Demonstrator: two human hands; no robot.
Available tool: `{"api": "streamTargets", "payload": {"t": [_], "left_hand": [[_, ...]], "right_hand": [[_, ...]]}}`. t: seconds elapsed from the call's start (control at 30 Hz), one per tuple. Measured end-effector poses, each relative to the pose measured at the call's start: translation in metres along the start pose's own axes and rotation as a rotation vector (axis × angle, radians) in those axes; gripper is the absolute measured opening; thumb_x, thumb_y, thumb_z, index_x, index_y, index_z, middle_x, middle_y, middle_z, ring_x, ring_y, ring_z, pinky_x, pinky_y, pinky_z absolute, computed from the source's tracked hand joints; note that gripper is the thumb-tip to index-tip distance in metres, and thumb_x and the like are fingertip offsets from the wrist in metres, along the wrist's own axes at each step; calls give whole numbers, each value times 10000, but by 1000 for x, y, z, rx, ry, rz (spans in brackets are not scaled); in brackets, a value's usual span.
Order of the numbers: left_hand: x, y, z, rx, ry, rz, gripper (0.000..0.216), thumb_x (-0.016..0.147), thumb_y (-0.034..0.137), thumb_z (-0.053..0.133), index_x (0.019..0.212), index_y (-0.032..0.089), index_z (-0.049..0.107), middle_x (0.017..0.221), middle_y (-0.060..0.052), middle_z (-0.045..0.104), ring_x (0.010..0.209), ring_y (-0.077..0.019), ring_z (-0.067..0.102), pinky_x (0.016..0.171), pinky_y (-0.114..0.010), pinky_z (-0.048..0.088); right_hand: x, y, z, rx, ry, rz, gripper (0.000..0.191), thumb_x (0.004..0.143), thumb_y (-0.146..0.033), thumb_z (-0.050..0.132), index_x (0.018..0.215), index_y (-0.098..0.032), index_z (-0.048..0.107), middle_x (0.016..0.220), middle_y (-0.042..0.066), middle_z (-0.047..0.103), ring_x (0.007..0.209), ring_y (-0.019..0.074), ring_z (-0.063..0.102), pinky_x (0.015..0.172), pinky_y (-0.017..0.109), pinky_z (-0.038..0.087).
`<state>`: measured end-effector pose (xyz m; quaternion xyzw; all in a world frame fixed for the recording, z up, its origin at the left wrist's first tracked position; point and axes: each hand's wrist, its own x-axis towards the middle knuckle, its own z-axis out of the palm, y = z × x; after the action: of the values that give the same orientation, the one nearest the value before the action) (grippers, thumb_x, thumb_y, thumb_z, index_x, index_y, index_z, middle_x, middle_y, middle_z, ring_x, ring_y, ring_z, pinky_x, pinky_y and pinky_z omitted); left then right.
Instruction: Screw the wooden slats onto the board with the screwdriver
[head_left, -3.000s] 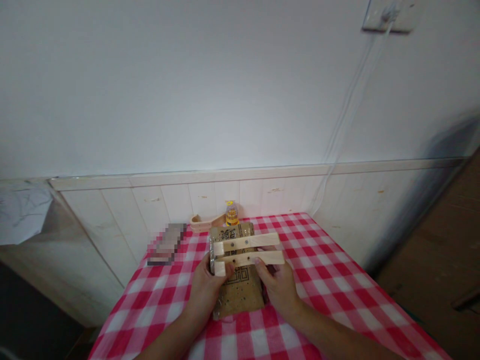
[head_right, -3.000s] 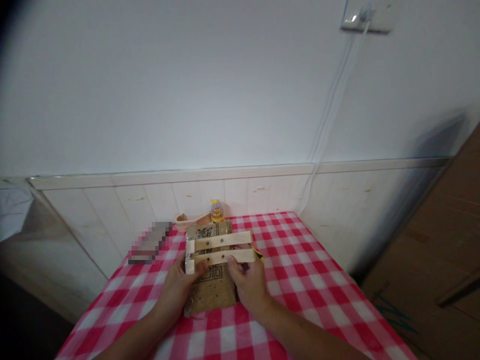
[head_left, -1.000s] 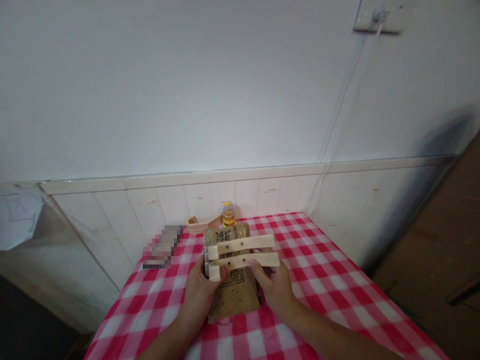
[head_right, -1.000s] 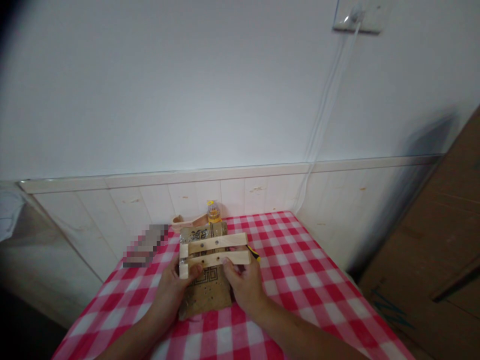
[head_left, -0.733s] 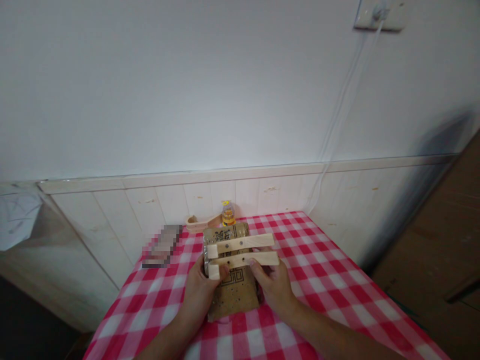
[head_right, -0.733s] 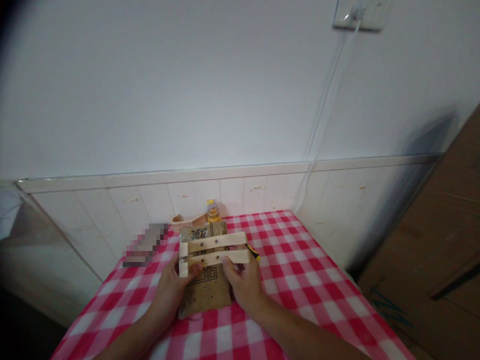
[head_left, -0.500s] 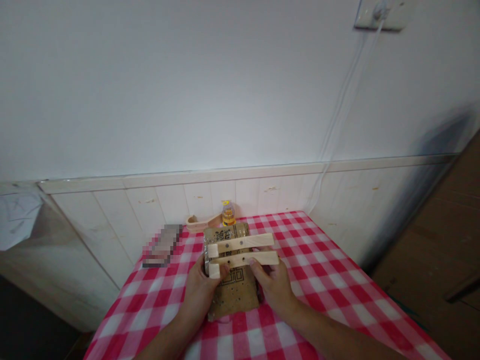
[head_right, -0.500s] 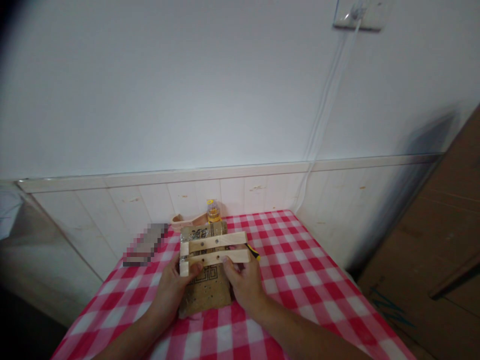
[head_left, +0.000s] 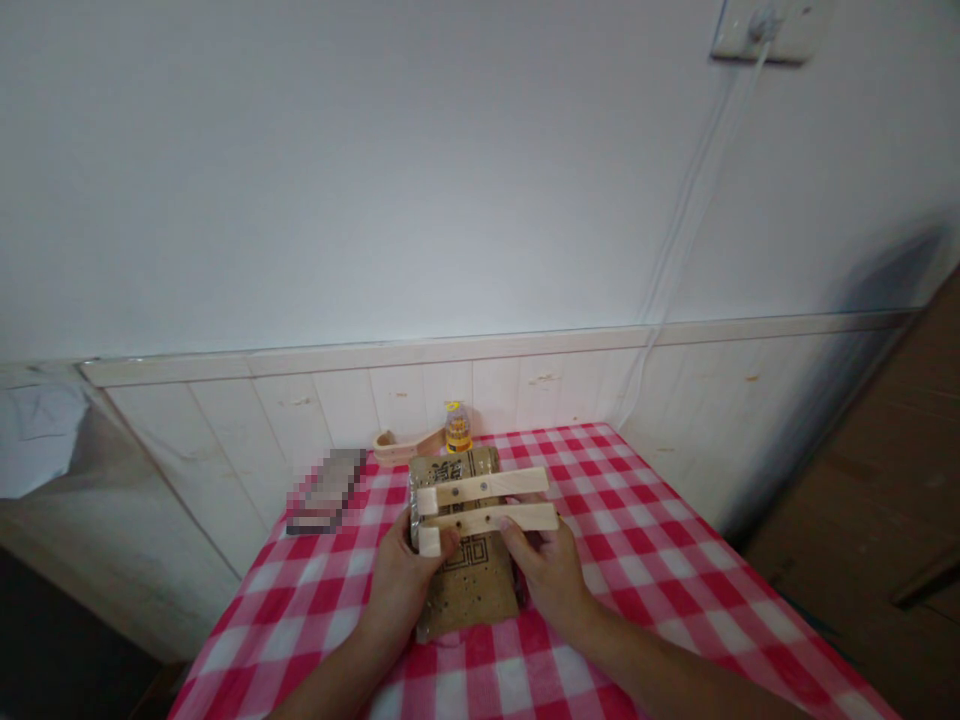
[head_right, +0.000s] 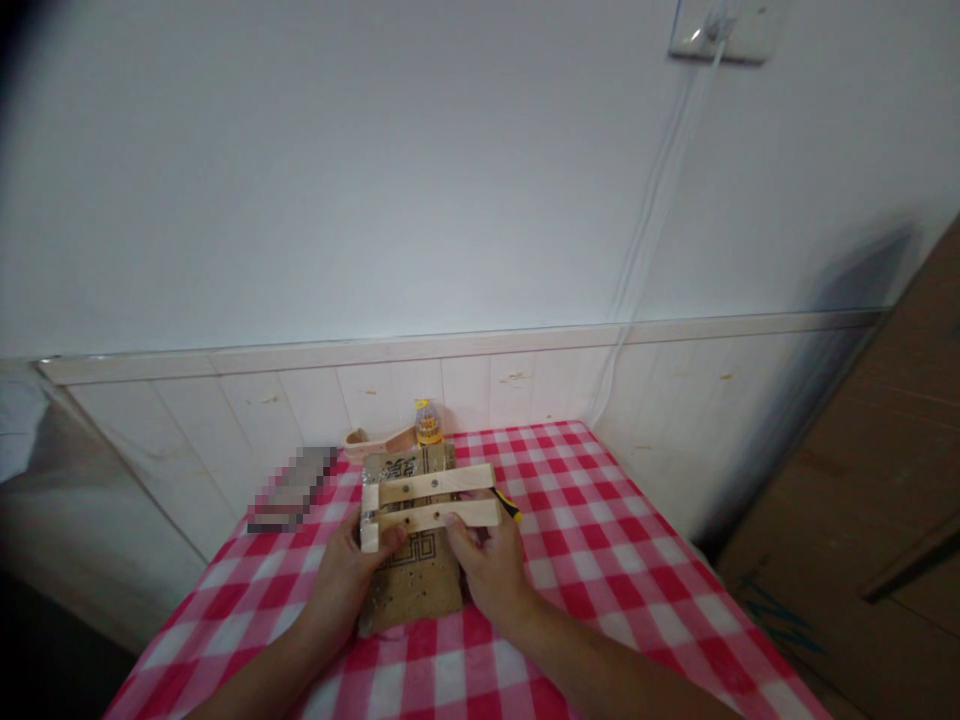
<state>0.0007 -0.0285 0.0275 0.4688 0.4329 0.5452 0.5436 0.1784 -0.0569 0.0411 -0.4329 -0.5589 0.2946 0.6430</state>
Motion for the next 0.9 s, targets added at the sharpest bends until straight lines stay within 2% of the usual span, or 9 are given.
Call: {"api": "streamTargets", "payload": {"t": [0.27,0.53,0.9], "left_hand": [[2,-3,0,77,56,42,527,636,406,918,1047,136,727,1032,-139,804,866,-304,770,746,-373,631],[1,0,0,64,42,20,580,612,415,921,1076,128,723,1024,-133,802,890,-318,768,763,-386,630],[3,0,-1,42,-8,2,651,628,458,928,1134,111,710,1074,-149,797,923,-319,766,786,-380,628]], "right_hand": [[-1,3,0,-13,11,-14,208,908,-385,669,1007,-220,748,943,81,810,890,268,760,795,371,626],[0,4,0,12,-17,9,208,913,-348,648,1041,-210,735,998,82,802,952,260,756,846,359,613],[-1,5,0,-2,-7,-13,200,917,-368,659,1019,-212,729,973,80,804,917,251,755,827,345,607]]}}
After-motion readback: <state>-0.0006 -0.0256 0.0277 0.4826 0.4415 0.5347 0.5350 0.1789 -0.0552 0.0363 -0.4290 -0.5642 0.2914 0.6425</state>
